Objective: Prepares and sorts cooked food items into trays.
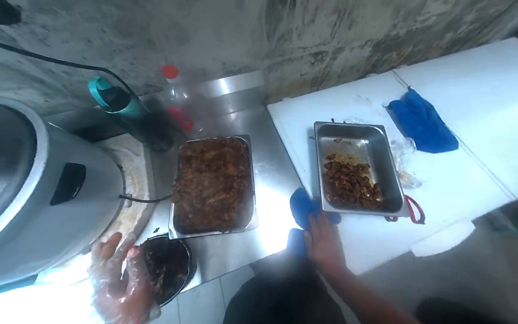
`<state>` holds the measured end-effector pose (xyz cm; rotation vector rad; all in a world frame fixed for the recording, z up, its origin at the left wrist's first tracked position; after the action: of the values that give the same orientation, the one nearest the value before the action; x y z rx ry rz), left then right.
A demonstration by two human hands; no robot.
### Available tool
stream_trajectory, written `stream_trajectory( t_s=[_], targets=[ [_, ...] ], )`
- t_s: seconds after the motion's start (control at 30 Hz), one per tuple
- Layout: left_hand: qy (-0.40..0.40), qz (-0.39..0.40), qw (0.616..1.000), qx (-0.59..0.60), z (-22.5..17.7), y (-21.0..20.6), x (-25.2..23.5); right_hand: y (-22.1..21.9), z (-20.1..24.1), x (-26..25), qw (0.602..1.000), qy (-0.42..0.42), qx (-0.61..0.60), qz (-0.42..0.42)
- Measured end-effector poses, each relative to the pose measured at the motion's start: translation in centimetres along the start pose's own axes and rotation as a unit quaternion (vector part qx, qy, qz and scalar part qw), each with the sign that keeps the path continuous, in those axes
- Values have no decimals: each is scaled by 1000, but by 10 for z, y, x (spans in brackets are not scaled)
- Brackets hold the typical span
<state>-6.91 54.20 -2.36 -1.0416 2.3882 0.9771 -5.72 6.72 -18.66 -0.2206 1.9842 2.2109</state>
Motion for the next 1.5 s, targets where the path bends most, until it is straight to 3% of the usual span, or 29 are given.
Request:
stream_trajectory(
  t_s=[0.1, 0.2, 0.4, 0.53, 0.63, 0.7, 0.8, 0.9, 0.97, 1.03, 1.1, 1.17, 1.3, 1.5],
  targets=[
    [8, -12, 1000, -24, -5, -2, 5, 1, 7, -30, 999, 8, 10, 29],
    [13, -13, 999, -51, -10, -7, 10, -7, 29, -79, 996, -36, 18, 84],
    [-15, 25, 997, -71, -37, -42, 19, -25, 65, -160, 998, -63, -8, 15],
    [0, 118, 989, -88, -49, -86, 44, -16, 81, -252, 966, -129, -224, 16],
    [-22, 153, 975, -156, -46, -120, 62, 25, 96, -319, 910, -132, -393, -23],
    [-52, 143, 967, -204, -43, -139, 61, 65, 110, -337, 902, -115, -415, -41],
    [-66, 161, 947, -271, -49, -158, 32, 89, 128, -293, 907, -110, -404, -47],
    [-71, 225, 920, -313, -62, -184, -1, 40, 133, -189, 871, -198, -445, 67],
    [-48, 281, 902, -325, -67, -205, -11, 9, 138, -124, 789, -302, -506, 175],
    [-1, 326, 880, -346, -67, -219, -18, 1, 147, -85, 662, -394, -582, 261],
    [35, 345, 869, -354, -67, -228, -27, 3, 149, -76, 602, -417, -607, 308],
    [51, 355, 862, -359, -67, -232, -32, 2, 148, -75, 594, -416, -609, 321],
    [51, 359, 857, -366, -70, -227, -31, 1, 144, -72, 614, -421, -603, 286],
    [53, 320, 920, -221, -77, -207, 0, 26, 97, -53, 622, -457, -585, 248]
  ],
)
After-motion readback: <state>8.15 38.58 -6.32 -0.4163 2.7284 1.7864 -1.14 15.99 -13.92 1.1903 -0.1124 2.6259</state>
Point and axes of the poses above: each hand's wrist, its own x-axis away from the middle knuckle, its own y-axis out of the back of the hand, z = x × y, the point moved 6 cm from there along -x, towards the middle knuckle, and after that the axes turned 14 degrees about -z, right-handed, at the moved point
